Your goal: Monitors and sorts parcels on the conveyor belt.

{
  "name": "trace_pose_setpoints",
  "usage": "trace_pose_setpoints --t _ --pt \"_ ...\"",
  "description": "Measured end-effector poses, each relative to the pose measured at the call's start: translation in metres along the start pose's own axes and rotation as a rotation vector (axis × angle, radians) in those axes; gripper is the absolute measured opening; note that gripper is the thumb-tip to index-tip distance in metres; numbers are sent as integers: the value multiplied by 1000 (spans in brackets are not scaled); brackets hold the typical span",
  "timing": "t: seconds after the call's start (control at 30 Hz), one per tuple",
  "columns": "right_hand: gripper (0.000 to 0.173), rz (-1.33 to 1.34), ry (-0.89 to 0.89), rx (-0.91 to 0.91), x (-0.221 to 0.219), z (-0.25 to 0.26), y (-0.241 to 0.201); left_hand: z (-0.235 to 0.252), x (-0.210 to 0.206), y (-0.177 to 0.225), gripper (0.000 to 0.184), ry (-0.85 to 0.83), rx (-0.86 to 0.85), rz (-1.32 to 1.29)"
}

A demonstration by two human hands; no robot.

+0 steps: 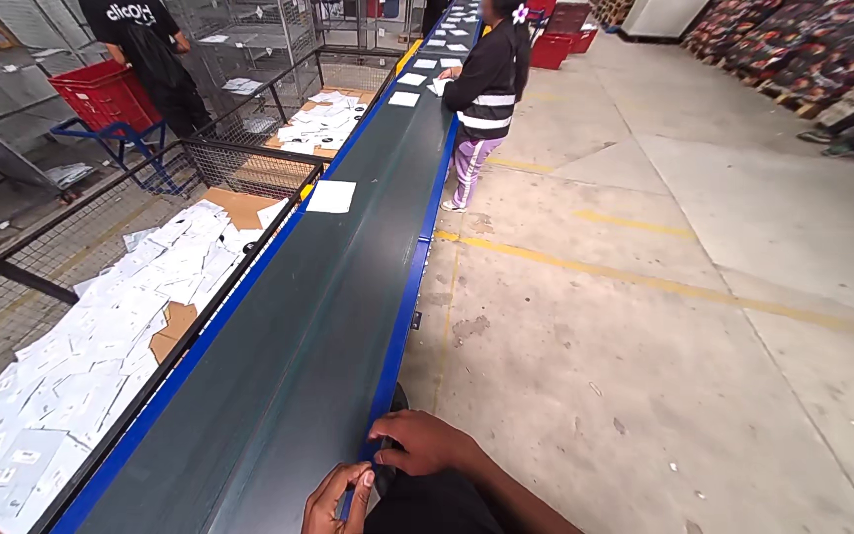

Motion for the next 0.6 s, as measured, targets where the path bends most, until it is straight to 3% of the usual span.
trace_pose_setpoints --t 0.6 --pt "35 -10 -14 6 -3 2 1 -2 3 -5 17 3 3 1"
Point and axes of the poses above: each hand's wrist, its own z-axis towards the middle knuckle, its own x-axis out of the back of the hand, y = z × x, the point moved 8 cm from there along z, towards the middle knuckle, and after that the axes turned 14 degrees about y, right-handed, at the moved point
